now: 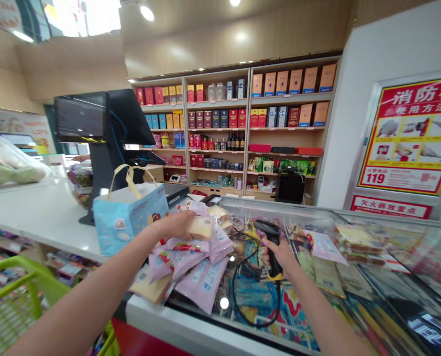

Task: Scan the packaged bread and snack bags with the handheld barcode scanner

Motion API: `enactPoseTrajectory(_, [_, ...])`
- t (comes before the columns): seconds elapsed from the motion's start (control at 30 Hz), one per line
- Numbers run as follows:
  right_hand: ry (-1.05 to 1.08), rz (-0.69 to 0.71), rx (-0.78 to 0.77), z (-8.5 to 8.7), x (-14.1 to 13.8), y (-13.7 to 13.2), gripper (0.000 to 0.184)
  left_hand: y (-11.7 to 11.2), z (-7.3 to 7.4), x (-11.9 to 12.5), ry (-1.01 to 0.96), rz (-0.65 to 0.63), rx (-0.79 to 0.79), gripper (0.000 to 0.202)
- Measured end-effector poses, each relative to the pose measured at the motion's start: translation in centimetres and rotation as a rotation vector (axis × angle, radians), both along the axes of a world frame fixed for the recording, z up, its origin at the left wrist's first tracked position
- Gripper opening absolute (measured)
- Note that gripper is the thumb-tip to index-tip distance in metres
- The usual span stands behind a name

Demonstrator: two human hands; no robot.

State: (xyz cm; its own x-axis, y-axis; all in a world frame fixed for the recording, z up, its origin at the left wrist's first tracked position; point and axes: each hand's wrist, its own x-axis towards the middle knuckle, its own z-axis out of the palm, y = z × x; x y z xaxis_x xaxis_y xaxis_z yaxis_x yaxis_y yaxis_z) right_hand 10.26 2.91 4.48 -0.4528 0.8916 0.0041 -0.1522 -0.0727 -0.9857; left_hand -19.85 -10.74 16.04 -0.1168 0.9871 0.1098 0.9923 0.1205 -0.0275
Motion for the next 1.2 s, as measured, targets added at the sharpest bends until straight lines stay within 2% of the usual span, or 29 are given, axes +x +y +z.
enactPoseTrajectory(0.1, [0.01, -0.007, 0.038, 0.5, 0.1, -0.2, 0.041, 0.6, -0.5, 0.8, 0.107, -0.162, 0.24, 0.074])
enactPoseTrajectory(0.17, [0.04, 0.001, 0.08, 0.8, 0.3, -0.4, 0.042, 1.4, -0.9, 1.5, 0.169, -0.223, 0.335, 0.073])
enactPoseTrajectory(0.27, [0.075, 0.07, 0.144, 1.3, 0.6, -0.7, 0.04, 2.8, -1.7, 3.0, 0.241, -0.217, 0.416, 0.071])
enactPoseTrajectory(0.43, [0.064, 0.214, 0.207, 1.9, 0.5, -1.8, 0.037, 4.9, -3.4, 5.9, 0.331, -0.114, 0.553, 0.067])
enactPoseTrajectory(0.57, [0.063, 0.223, 0.204, 1.7, -0.1, -2.6, 0.036, 5.6, -4.4, 7.7, 0.343, -0.082, 0.547, 0.062])
enactPoseTrajectory(0.7, [0.073, 0.196, 0.147, 1.5, -0.6, -3.1, 0.043, 5.4, -4.5, 8.1, 0.303, -0.071, 0.502, 0.063])
enactPoseTrajectory(0.8, [0.07, 0.191, 0.141, 1.6, -0.6, -3.1, 0.039, 5.3, -4.5, 8.5, 0.249, -0.064, 0.465, 0.066])
enactPoseTrajectory(0.97, [0.03, 0.175, 0.199, 2.4, 1.0, -1.5, 0.033, 6.8, -5.4, 11.2, 0.156, -0.018, 0.479, 0.068])
enactPoseTrajectory(1.07, [-0.003, 0.123, 0.181, 2.7, 2.1, -0.4, 0.032, 8.0, -6.1, 12.6, 0.116, -0.01, 0.511, 0.068])
enactPoseTrajectory(1.2, [-0.069, 0.116, 0.163, 2.4, 2.1, 0.0, 0.032, 9.2, -7.0, 12.2, 0.068, -0.032, 0.532, 0.067])
